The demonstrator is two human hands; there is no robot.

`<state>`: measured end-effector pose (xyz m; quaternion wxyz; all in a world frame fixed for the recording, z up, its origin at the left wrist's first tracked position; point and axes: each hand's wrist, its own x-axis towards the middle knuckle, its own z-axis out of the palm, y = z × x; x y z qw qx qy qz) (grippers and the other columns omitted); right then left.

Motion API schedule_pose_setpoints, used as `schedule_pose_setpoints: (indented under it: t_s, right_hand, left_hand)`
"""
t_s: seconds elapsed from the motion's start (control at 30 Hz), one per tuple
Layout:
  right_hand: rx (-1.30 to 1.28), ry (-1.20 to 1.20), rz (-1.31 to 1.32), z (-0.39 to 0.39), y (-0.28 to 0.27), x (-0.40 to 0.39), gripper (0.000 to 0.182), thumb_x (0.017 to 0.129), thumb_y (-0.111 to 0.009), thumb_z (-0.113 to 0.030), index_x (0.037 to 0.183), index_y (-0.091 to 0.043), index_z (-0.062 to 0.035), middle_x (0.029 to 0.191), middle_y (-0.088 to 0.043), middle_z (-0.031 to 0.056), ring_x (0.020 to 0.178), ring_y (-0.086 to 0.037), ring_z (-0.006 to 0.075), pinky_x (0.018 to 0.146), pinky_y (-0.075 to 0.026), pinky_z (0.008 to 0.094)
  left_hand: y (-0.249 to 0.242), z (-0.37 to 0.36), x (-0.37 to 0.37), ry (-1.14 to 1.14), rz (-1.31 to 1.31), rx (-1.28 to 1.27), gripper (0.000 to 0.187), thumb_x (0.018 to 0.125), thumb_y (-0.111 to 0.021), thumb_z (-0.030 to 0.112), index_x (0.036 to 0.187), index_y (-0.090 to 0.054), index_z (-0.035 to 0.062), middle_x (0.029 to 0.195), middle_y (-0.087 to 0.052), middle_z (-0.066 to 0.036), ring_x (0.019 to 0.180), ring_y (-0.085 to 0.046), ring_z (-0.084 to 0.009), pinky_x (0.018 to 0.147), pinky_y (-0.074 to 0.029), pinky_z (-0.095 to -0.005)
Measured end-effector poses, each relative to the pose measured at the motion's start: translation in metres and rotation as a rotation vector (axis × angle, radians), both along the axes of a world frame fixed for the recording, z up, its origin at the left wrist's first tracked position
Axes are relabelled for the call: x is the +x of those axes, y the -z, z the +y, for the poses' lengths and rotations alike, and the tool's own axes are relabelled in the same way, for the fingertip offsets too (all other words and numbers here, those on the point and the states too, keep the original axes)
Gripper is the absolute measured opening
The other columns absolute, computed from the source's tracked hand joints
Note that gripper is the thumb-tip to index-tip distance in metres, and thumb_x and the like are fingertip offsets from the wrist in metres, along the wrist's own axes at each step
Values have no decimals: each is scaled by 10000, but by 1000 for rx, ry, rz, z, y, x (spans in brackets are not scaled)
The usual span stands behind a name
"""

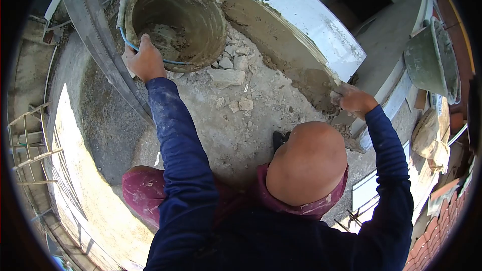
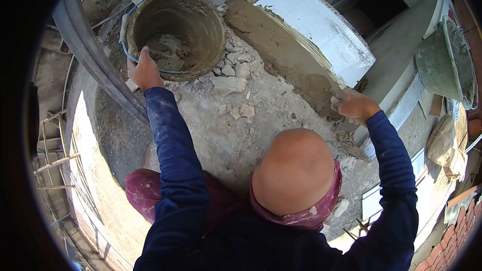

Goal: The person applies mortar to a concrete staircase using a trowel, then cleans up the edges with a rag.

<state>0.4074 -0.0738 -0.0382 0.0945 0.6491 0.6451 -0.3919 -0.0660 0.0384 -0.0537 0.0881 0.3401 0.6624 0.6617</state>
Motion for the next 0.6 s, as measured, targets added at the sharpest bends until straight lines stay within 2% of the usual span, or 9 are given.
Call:
schedule_pose_setpoints:
  t_s: [0.13, 0.23, 0.33, 0.37, 0.4, 0.43, 0.5, 0.57, 0.6]
  right_hand:
    - [247, -227, -134, -19, -19, 21, 288, 841, -599, -237, 876, -581, 48, 818, -588, 237, 795, -600, 359, 744, -467, 438]
    - [127, -388, -272, -11, -30, 25, 277, 849, -608, -226, 918, -604, 42, 852, -600, 250, 831, -589, 392, 773, -468, 436]
    - [286, -200, 33, -5, -51, -9, 279, 842, -627, -199, 987, -626, 38, 872, -612, 248, 849, -591, 403, 786, -469, 438]
    - [301, -164, 127, 0, -56, -26, 328, 831, -642, -177, 1077, -621, 39, 892, -621, 253, 864, -590, 410, 784, -472, 443]
    - [321, -210, 180, 6, -54, -41, 345, 825, -636, -164, 1098, -609, 45, 895, -623, 260, 870, -593, 412, 784, -474, 447]
    - [343, -251, 229, 13, -50, -54, 364, 819, -630, -151, 1119, -596, 50, 897, -624, 267, 875, -595, 415, 783, -477, 451]
    - [480, -354, 252, 34, -26, -80, 320, 792, -622, -114, 1055, -582, 64, 873, -616, 270, 846, -603, 424, 758, -489, 461]
    - [703, -471, 141, 66, 4, -116, 317, 781, -631, -91, 1062, -553, 33, 835, -605, 230, 751, -612, 408, 675, -498, 454]
    - [780, -429, 116, 83, 13, -138, 257, 774, -626, -95, 995, -563, 21, 819, -617, 215, 759, -627, 398, 672, -515, 453]
  left_hand:
    - [3, 1, -5, -27, 25, -48, 375, 808, -625, 85, 1152, -619, -62, 1048, -672, -117, 909, -623, -187, 830, -471, -305]
    - [7, 5, -3, 45, -37, 19, 366, 772, -614, 87, 1116, -638, -38, 1035, -625, -135, 918, -597, -218, 823, -456, -323]
    - [9, 0, -9, 104, -58, 57, 375, 734, -577, 53, 1093, -639, -39, 988, -598, -108, 883, -578, -207, 795, -444, -307]
    - [15, 0, -12, 117, -20, 70, 386, 733, -572, 49, 1103, -637, -39, 972, -606, -99, 866, -582, -199, 787, -446, -300]
    - [16, 1, -10, 138, 17, 85, 396, 731, -567, 44, 1113, -636, -40, 957, -614, -90, 848, -586, -192, 778, -448, -292]
    - [0, -7, 7, 256, -63, 152, 424, 760, -519, -13, 1173, -614, -34, 968, -648, -21, 771, -560, -84, 710, -439, -209]
    - [-11, -10, 20, 296, 40, 97, 428, 758, -517, -11, 1172, -620, -32, 954, -643, -13, 766, -554, -80, 708, -438, -212]
    - [-18, -17, 29, 306, 136, -12, 437, 755, -526, 17, 1178, -625, -35, 945, -639, -12, 775, -549, -76, 701, -437, -219]
    - [-23, -21, 35, 301, 176, -26, 439, 755, -531, 28, 1180, -623, -36, 952, -641, -15, 780, -552, -78, 705, -439, -222]
